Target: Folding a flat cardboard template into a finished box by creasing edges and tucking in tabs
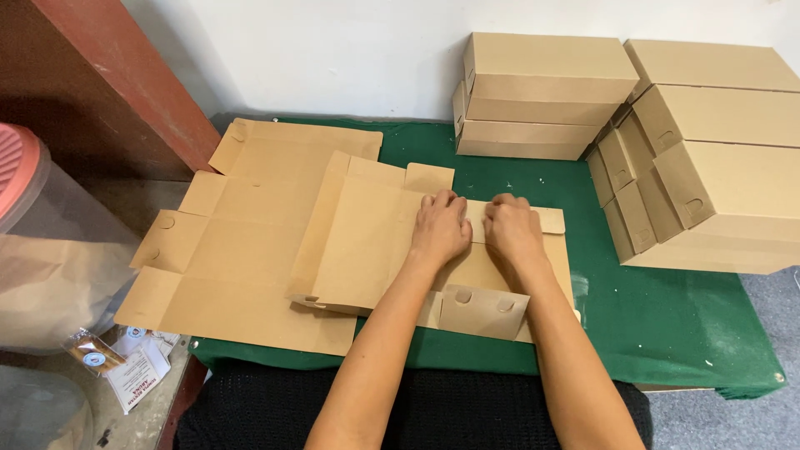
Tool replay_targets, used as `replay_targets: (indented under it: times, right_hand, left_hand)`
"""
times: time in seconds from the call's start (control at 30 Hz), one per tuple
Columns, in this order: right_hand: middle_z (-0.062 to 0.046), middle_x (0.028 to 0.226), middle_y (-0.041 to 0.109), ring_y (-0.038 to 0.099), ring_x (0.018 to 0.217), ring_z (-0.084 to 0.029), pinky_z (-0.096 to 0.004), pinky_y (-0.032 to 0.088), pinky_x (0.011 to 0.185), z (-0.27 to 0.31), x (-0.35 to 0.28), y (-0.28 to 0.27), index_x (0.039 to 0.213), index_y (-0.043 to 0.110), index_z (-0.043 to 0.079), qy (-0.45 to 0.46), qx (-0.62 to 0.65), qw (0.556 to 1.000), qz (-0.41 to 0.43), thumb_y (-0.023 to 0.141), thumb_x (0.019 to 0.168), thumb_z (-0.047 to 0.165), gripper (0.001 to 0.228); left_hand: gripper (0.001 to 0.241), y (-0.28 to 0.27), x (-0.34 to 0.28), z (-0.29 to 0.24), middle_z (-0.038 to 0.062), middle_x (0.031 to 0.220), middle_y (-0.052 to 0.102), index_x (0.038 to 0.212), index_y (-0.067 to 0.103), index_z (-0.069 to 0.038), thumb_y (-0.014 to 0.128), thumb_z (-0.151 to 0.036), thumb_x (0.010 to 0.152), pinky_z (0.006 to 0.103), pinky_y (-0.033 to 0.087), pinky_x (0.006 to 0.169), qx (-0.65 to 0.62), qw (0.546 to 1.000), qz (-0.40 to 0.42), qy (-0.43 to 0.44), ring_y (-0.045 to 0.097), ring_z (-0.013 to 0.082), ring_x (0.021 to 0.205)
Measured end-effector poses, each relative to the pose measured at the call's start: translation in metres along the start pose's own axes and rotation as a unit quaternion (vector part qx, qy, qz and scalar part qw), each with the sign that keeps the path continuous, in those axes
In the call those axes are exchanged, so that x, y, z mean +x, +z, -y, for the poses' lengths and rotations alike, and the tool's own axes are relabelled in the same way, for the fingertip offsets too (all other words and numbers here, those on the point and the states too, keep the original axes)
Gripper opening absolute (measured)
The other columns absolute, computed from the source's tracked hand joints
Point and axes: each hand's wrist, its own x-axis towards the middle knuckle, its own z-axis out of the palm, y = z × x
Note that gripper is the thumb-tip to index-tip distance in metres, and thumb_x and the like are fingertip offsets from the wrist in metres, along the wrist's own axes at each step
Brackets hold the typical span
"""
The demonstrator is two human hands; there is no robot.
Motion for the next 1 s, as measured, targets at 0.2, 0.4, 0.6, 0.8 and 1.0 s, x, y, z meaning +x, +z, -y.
replay_targets:
  times: [0.2, 0.4, 0.6, 0.8, 1.0]
  right_hand:
    - [0.003, 0.134, 0.066, 0.059, 0.131, -0.027, -0.048, 0.055, 0.098, 0.03, -0.014, -0.047, 0.123, 0.075, 0.033, -0.054, 0.06, 0.996, 0.033, 0.058, 0.096, 0.03, 0.033]
    - [0.005, 0.141, 0.063, 0.055, 0.136, -0.026, -0.048, 0.054, 0.101, 0.014, -0.021, -0.045, 0.13, 0.071, 0.034, -0.056, 0.055, 0.995, 0.066, 0.056, 0.099, 0.036, 0.035]
    - [0.001, 0.144, 0.063, 0.055, 0.138, -0.028, -0.048, 0.05, 0.106, 0.009, -0.038, -0.078, 0.132, 0.072, 0.027, -0.067, 0.089, 0.991, 0.08, 0.057, 0.101, 0.031, 0.035]
    - [0.003, 0.144, 0.063, 0.054, 0.139, -0.027, -0.046, 0.049, 0.108, 0.006, -0.029, -0.079, 0.133, 0.071, 0.03, -0.063, 0.089, 0.987, 0.115, 0.059, 0.099, 0.034, 0.036]
    - [0.004, 0.146, 0.061, 0.053, 0.14, -0.027, -0.046, 0.048, 0.11, 0.005, -0.022, -0.077, 0.136, 0.069, 0.031, -0.049, 0.095, 0.984, 0.14, 0.061, 0.099, 0.036, 0.038]
  left_hand:
    - [0.042, 0.005, 0.004, 0.002, 0.007, 0.123, 0.059, 0.122, 0.069, -0.015, 0.062, -0.03, 0.083, 0.0472, 0.057, 0.094, -0.001, 1.0, 0.014, -0.022, 0.057, 0.0356, 0.114]
    - [0.044, 0.017, 0.025, -0.006, 0.014, 0.126, 0.059, 0.123, 0.071, -0.009, 0.063, -0.026, 0.083, 0.0498, 0.06, 0.088, 0.011, 0.992, 0.11, -0.064, 0.063, 0.0425, 0.11]
    - [0.051, -0.045, 0.034, -0.004, 0.016, 0.13, 0.062, 0.137, 0.065, -0.015, 0.06, -0.006, 0.088, 0.0518, 0.059, 0.092, -0.009, 0.997, 0.074, -0.004, 0.063, 0.0411, 0.12]
    - [0.071, -0.067, 0.04, 0.021, 0.02, 0.146, 0.054, 0.157, 0.039, -0.011, 0.062, -0.006, 0.09, 0.0607, 0.044, 0.108, 0.047, 0.995, 0.065, -0.056, 0.043, 0.0397, 0.142]
    - [0.025, -0.075, 0.027, 0.037, 0.006, 0.108, 0.067, 0.11, 0.074, -0.018, 0.058, -0.021, 0.091, 0.0524, 0.046, 0.104, 0.123, 0.99, 0.021, 0.057, 0.065, 0.0296, 0.111]
